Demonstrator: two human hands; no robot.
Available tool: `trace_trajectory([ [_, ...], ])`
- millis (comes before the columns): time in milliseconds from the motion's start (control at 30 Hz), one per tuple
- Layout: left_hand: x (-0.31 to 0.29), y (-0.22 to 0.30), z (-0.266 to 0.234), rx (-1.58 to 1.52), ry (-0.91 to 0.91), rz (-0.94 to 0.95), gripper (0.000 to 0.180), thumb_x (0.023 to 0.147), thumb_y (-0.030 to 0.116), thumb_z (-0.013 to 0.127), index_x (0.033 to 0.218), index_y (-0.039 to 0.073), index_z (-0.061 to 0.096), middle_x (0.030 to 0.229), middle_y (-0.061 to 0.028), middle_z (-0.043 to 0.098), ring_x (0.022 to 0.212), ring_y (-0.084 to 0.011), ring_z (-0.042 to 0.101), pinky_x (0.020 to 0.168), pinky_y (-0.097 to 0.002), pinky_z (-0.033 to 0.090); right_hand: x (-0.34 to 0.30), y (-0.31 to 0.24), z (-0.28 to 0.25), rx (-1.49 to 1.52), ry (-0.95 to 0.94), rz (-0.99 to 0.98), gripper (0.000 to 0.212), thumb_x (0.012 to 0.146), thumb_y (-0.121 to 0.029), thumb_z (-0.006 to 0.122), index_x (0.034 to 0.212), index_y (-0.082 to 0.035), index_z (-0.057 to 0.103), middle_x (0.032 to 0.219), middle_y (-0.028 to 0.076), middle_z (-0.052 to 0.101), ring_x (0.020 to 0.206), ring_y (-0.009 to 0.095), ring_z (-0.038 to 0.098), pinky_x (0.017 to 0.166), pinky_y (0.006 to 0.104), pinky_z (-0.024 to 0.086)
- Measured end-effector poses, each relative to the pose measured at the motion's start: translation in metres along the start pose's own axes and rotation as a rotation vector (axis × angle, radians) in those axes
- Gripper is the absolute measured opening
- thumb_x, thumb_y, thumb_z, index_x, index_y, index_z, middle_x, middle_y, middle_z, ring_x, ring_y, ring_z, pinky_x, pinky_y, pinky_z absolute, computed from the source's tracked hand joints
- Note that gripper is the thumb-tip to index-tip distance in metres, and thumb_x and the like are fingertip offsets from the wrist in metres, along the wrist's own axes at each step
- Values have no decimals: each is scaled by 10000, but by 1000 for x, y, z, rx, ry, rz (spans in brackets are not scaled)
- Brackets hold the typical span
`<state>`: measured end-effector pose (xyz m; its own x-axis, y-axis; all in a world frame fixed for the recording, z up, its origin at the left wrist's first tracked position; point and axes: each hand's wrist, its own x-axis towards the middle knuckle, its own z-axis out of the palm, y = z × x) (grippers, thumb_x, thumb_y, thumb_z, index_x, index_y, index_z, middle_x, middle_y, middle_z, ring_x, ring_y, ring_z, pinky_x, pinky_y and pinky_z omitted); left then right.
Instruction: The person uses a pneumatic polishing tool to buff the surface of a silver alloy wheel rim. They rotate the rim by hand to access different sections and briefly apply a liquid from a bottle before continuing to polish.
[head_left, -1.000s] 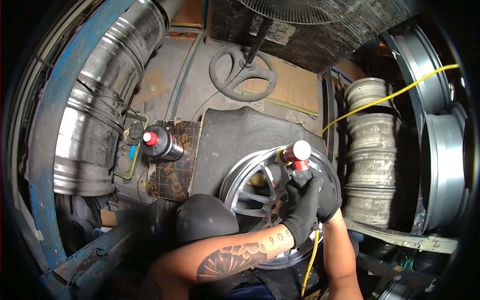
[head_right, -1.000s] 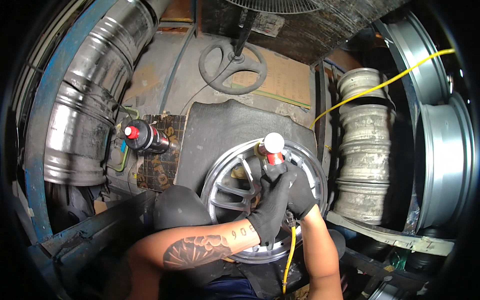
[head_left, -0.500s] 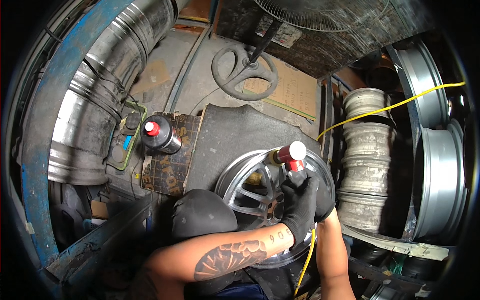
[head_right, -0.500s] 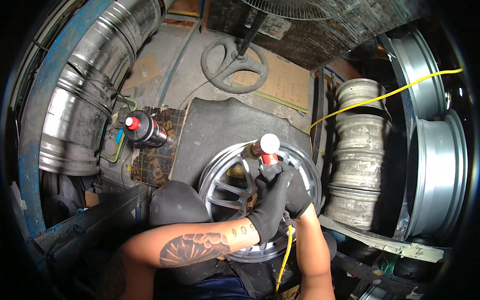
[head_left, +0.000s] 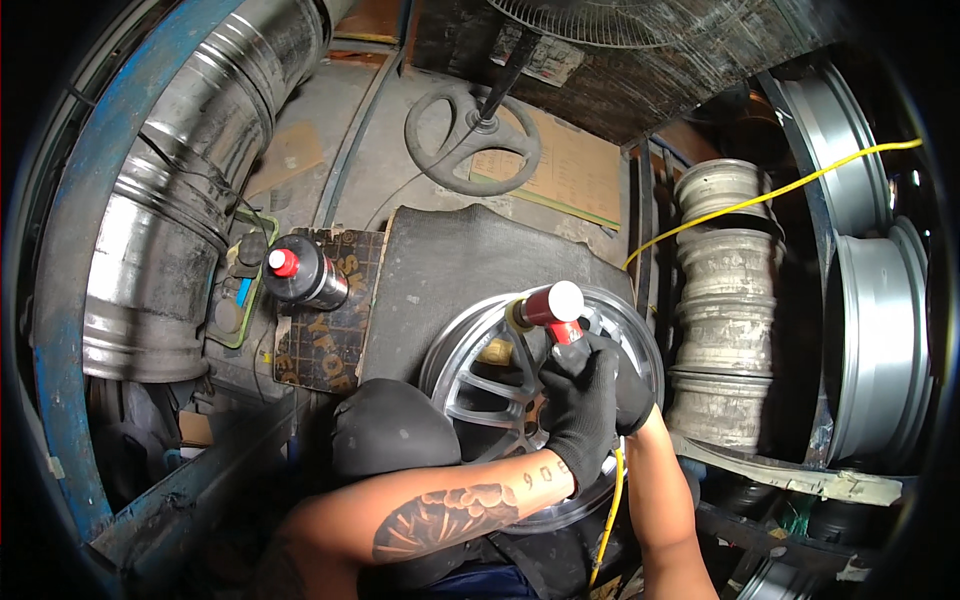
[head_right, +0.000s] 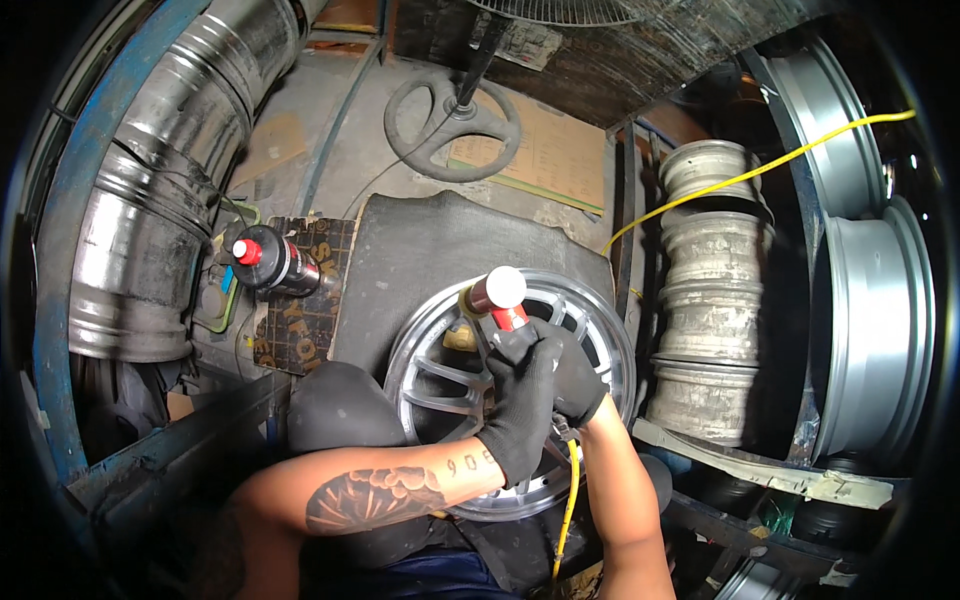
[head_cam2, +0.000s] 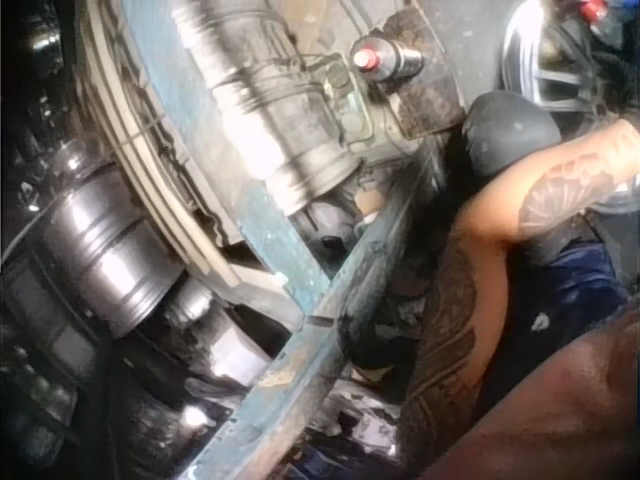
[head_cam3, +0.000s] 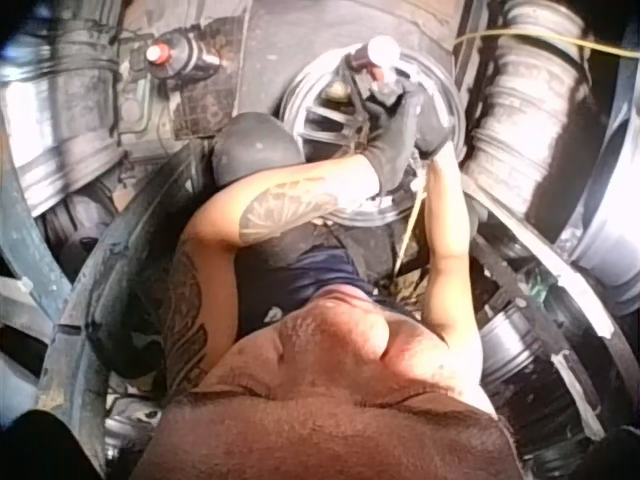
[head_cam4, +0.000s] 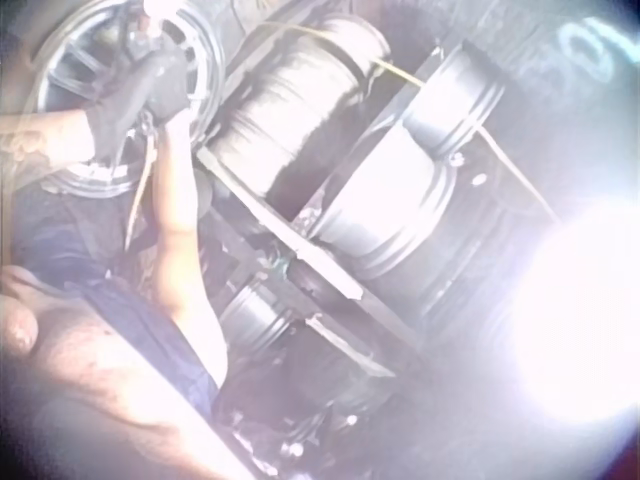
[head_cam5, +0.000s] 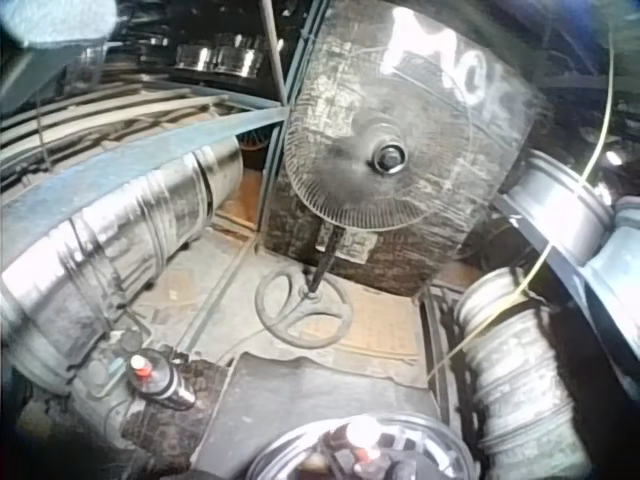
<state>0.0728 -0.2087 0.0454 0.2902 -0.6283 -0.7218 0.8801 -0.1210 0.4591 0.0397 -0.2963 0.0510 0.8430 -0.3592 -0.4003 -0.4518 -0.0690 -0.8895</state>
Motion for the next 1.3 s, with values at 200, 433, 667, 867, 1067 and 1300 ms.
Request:
trace_trajectory([
  [200, 0, 1, 2, 16, 6, -2, 746, 964, 479, 658, 1495, 50, 358, 1389, -179, 530, 1272, -251, 555, 1039, -400, 481, -5, 6, 0, -318, 215, 6, 352, 996, -299, 732, 1084, 39, 687, 873, 21, 700, 815, 95, 619, 733, 305, 531],
  [433, 1, 0, -3, 48, 35, -10, 748, 966, 481, 656, 1500, 52, 355, 1393, -176, 529, 1271, -248, 557, 1035, -402, 484, -3, 21, -5, -321, 193, -60, 377, 984, -317, 740, 1114, 33, 689, 880, 51, 715, 821, 117, 637, 752, 328, 541],
  [667, -20, 3, -6, -166, -62, -14, 687, 992, 464, 638, 1498, 79, 380, 1406, -147, 536, 1273, -228, 563, 1033, -404, 499, 2, -8, -4, -23, -71, 128, 471, 1010, -369, 700, 1258, 29, 655, 1076, 47, 714, 975, 100, 612, 888, 320, 536],
  [867, -20, 2, -5, -253, -179, -105, 574, 1017, 415, 621, 1467, 110, 436, 1395, -111, 552, 1261, -215, 576, 1042, -393, 507, -9, 1, -17, -46, -13, 110, 468, 1026, -401, 691, 1215, 26, 683, 1008, 33, 708, 920, 108, 610, 842, 312, 532],
  [1067, 1, -9, -8, -272, -149, -11, 517, 994, 365, 643, 1412, 107, 483, 1294, -103, 598, 1177, -217, 610, 1018, -386, 503, -5, 19, -7, -162, 209, 84, 556, 956, -521, 675, 1021, 30, 709, 905, 221, 731, 854, 360, 716, 794, 435, 534],
  [1300, 4, -11, -6, -345, 44, -48, 482, 989, 343, 642, 1370, 67, 535, 1269, -114, 628, 1173, -225, 624, 1025, -383, 502, 1, 15, -4, -112, 101, -110, 507, 964, -492, 667, 935, 10, 732, 890, 230, 727, 861, 351, 729, 779, 416, 529],
])
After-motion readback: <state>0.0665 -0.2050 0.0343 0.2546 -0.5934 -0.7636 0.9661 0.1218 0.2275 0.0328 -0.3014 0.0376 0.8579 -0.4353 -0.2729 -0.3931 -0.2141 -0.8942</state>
